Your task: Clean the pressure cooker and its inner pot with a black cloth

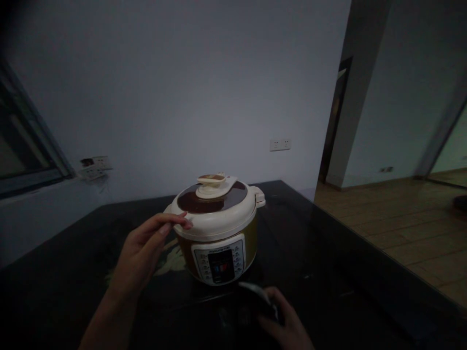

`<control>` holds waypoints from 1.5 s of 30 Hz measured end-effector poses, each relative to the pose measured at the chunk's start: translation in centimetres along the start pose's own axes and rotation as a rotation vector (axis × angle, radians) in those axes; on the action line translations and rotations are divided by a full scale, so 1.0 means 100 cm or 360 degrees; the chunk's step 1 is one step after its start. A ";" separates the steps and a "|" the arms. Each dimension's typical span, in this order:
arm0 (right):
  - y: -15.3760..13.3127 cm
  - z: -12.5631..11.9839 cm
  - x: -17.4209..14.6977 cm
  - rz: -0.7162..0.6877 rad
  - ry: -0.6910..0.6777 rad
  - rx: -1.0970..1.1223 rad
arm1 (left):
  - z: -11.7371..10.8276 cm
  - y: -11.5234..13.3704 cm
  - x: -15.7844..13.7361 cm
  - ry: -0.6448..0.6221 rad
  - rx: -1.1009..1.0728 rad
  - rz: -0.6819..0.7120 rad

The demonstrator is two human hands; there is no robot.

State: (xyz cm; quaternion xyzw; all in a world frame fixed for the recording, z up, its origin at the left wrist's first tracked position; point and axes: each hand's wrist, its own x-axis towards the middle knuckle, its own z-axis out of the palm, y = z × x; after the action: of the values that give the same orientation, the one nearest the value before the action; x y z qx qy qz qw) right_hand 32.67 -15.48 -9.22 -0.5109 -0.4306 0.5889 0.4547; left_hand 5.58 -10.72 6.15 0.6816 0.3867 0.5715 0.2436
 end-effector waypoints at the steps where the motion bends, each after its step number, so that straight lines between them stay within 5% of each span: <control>1: -0.016 -0.006 0.003 0.0076 0.0102 0.0279 | 0.000 0.001 0.001 -0.0018 0.0102 0.0030; 3: -0.055 -0.015 0.015 -0.0032 0.0363 0.0579 | 0.000 0.001 0.004 -0.0023 0.0311 0.0104; 6: -0.119 -0.021 0.050 -0.0695 0.0705 0.0672 | 0.001 -0.004 0.009 -0.0005 0.0573 0.0240; 9: -0.172 -0.014 0.099 -0.1461 0.0890 0.0190 | 0.002 -0.012 0.013 -0.0015 0.0697 0.0317; 11: -0.196 -0.003 0.135 -0.1749 0.0774 -0.0338 | 0.001 -0.018 0.015 -0.0039 0.0729 0.0330; 14: -0.218 0.015 0.185 -0.1639 0.0486 -0.0958 | 0.001 -0.024 0.017 -0.0073 0.0790 0.0309; 20: -0.226 0.036 0.231 -0.1463 0.0133 -0.1325 | 0.001 -0.029 0.018 -0.0098 0.0850 0.0298; 28: -0.210 0.032 0.188 -0.1465 -0.0061 -0.1560 | -0.003 -0.024 0.017 -0.0060 0.0866 0.0340; 33: -0.225 0.037 0.211 -0.1303 0.0188 -0.1625 | -0.001 -0.024 0.018 -0.0086 0.0856 0.0334; 37: -0.234 0.046 0.221 -0.1251 0.0124 -0.1664 | -0.003 -0.022 0.018 -0.0069 0.0858 0.0345; 45: -0.183 0.055 0.123 -0.1624 0.0078 -0.1621 | -0.006 -0.022 0.019 -0.0029 0.0828 0.0338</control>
State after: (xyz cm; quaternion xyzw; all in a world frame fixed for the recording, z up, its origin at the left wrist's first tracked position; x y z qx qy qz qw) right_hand 28.13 0.20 6.55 -0.4078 -0.8264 0.0176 0.3880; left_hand 4.56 -8.01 5.68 0.7630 0.4446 0.4692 0.0024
